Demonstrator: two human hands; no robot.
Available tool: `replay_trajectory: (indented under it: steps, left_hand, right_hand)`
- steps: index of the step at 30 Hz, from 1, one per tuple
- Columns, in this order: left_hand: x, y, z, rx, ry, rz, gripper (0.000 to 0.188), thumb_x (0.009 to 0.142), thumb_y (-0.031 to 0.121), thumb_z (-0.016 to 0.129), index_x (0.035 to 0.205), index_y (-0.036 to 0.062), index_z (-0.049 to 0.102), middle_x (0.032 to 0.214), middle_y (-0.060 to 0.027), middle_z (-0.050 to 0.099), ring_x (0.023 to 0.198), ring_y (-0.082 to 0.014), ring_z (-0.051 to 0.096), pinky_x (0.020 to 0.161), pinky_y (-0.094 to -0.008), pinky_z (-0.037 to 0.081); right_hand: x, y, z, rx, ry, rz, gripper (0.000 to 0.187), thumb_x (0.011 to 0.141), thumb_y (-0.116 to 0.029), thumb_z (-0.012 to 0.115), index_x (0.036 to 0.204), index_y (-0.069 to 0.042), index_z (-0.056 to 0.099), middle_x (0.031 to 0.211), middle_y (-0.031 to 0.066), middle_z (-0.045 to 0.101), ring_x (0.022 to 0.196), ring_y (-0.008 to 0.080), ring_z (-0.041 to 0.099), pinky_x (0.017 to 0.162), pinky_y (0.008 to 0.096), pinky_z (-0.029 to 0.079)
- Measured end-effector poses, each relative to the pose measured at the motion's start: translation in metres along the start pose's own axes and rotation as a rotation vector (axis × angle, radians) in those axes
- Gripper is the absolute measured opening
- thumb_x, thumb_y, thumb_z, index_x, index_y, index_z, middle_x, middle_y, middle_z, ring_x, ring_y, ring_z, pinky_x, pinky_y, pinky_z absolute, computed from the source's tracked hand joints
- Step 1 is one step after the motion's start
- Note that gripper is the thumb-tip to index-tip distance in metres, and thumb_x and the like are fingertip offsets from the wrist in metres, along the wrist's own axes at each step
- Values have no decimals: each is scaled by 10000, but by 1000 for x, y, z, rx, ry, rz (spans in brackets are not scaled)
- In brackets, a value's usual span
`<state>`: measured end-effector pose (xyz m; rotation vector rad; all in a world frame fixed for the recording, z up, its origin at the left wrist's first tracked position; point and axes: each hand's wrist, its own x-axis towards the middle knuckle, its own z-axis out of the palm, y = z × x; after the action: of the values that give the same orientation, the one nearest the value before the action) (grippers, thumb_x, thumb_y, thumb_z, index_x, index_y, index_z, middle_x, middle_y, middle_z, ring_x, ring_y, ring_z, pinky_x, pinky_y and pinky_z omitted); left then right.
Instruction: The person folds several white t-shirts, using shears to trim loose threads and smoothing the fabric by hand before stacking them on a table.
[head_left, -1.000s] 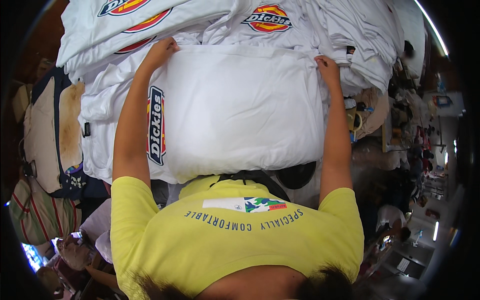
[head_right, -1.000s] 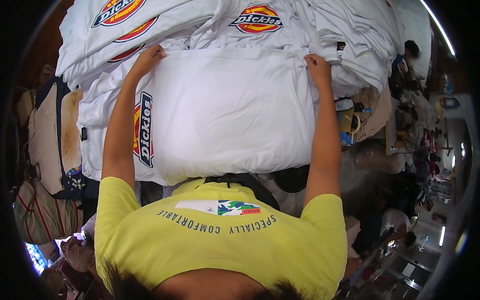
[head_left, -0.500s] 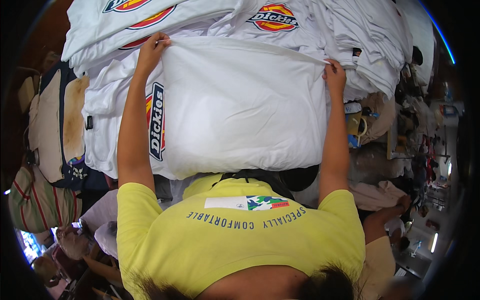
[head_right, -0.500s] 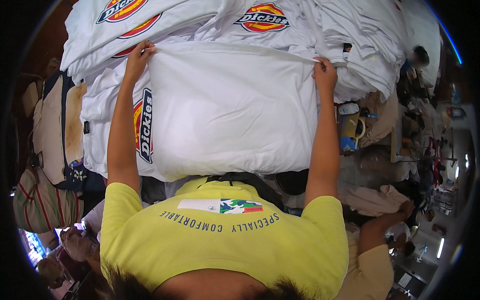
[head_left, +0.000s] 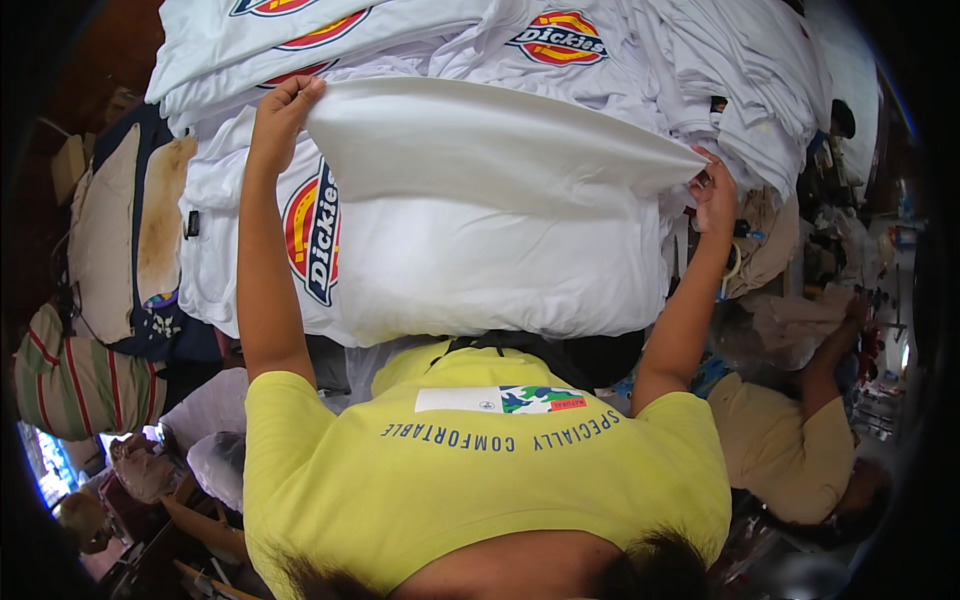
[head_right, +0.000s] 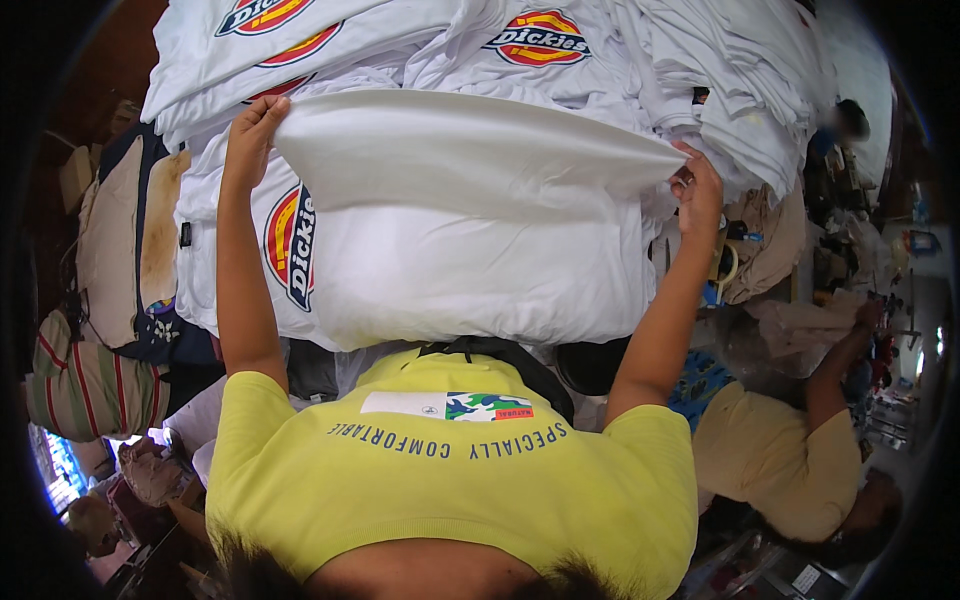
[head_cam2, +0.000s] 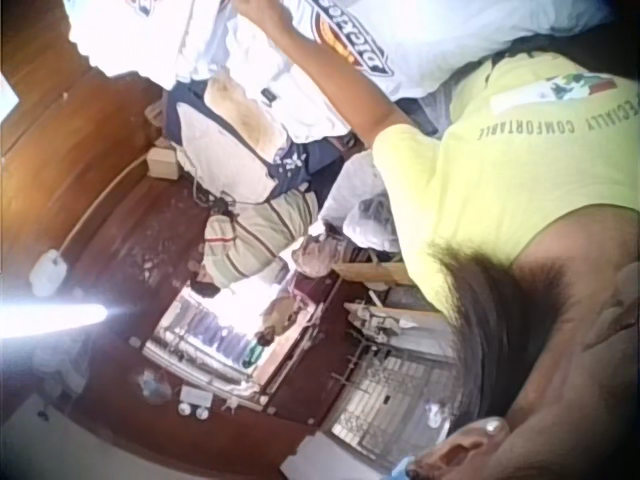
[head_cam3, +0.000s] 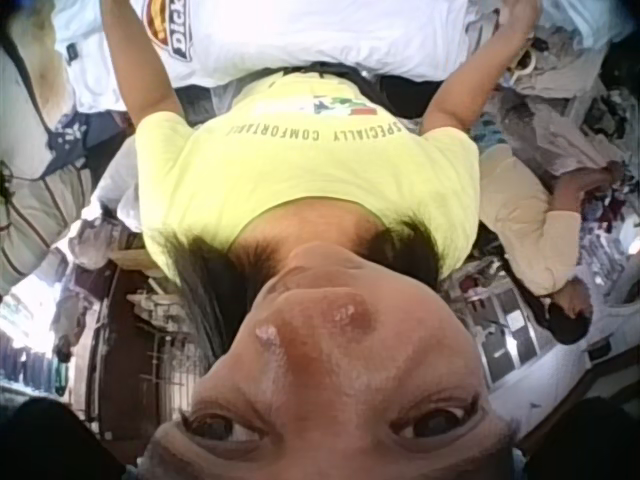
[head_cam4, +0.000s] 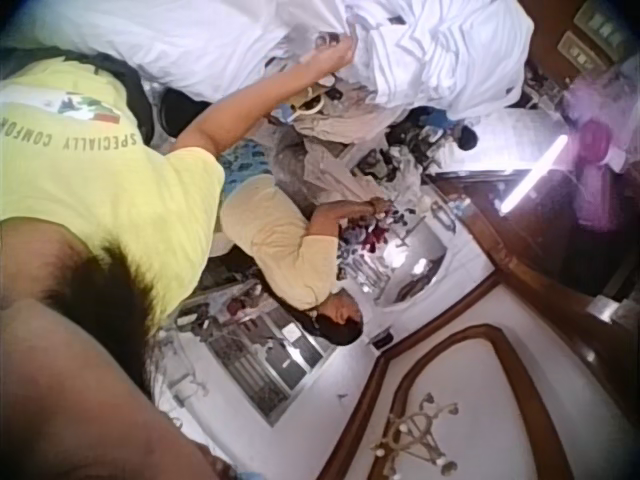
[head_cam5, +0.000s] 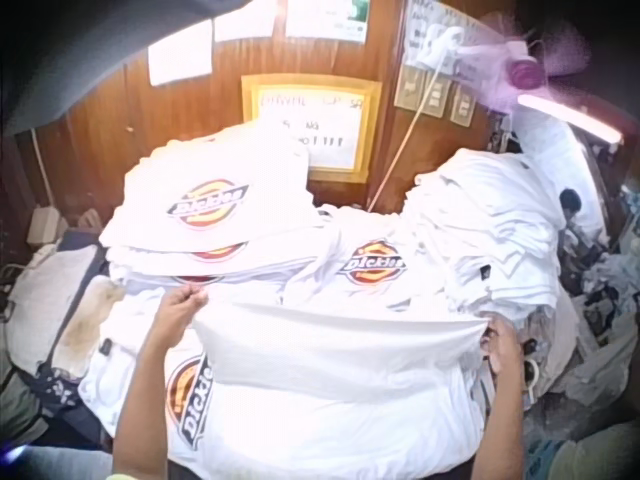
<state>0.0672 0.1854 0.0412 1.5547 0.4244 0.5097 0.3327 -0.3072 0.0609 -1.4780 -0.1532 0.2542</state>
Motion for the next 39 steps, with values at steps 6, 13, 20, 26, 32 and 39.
replay_trajectory:
  steps: [6, 13, 20, 26, 32, 39]
  left_hand:
    - [-28, 23, 4, -55, -29, -25, 216, 841, 256, 594, 843, 40, 600, 702, 25, 560, 578, -27, 470, 528, -173, 352]
    - [-53, 29, 11, 96, -1, 34, 232, 834, 239, 587, 840, 9, 617, 699, 24, 546, 612, -34, 458, 539, -181, 336]
    - [-59, -11, -15, 110, 86, -81, 251, 830, 218, 612, 924, -14, 608, 786, -7, 580, 694, -57, 499, 633, -175, 381]
    - [-56, -20, -16, -18, 68, -80, 179, 858, 204, 583, 881, 27, 590, 815, -1, 588, 706, -39, 513, 658, -174, 399]
    - [-51, -18, -14, -56, 70, -71, 176, 860, 201, 579, 885, 27, 583, 822, -2, 591, 703, -39, 532, 639, -172, 418]
    - [-49, -21, -9, -85, 65, -34, 181, 861, 203, 577, 885, 24, 593, 811, -8, 603, 694, -42, 543, 623, -173, 427]
  right_hand:
    - [-6, -4, -23, 249, -61, 9, 180, 760, -168, 510, 883, -38, 532, 680, 21, 516, 513, 94, 433, 439, 208, 325]
    - [-29, -2, -40, 216, 79, 76, 264, 725, -197, 547, 939, -42, 551, 672, 15, 505, 483, 118, 419, 424, 234, 323]
    - [-65, -21, -25, 61, -47, 54, 151, 779, -159, 522, 852, -35, 567, 631, -29, 447, 477, 53, 355, 423, 192, 284]
    - [-93, -52, -24, 0, -246, 11, 122, 787, -139, 488, 759, -29, 533, 587, -42, 417, 455, 28, 318, 407, 172, 250]
    - [-106, -67, -30, 18, -291, 62, 150, 797, -140, 493, 800, -2, 549, 607, -26, 475, 413, 4, 317, 349, 144, 253]
    - [-109, -73, -39, 10, -337, 68, 168, 821, -158, 511, 821, 6, 550, 605, -16, 497, 391, 7, 350, 338, 151, 279]
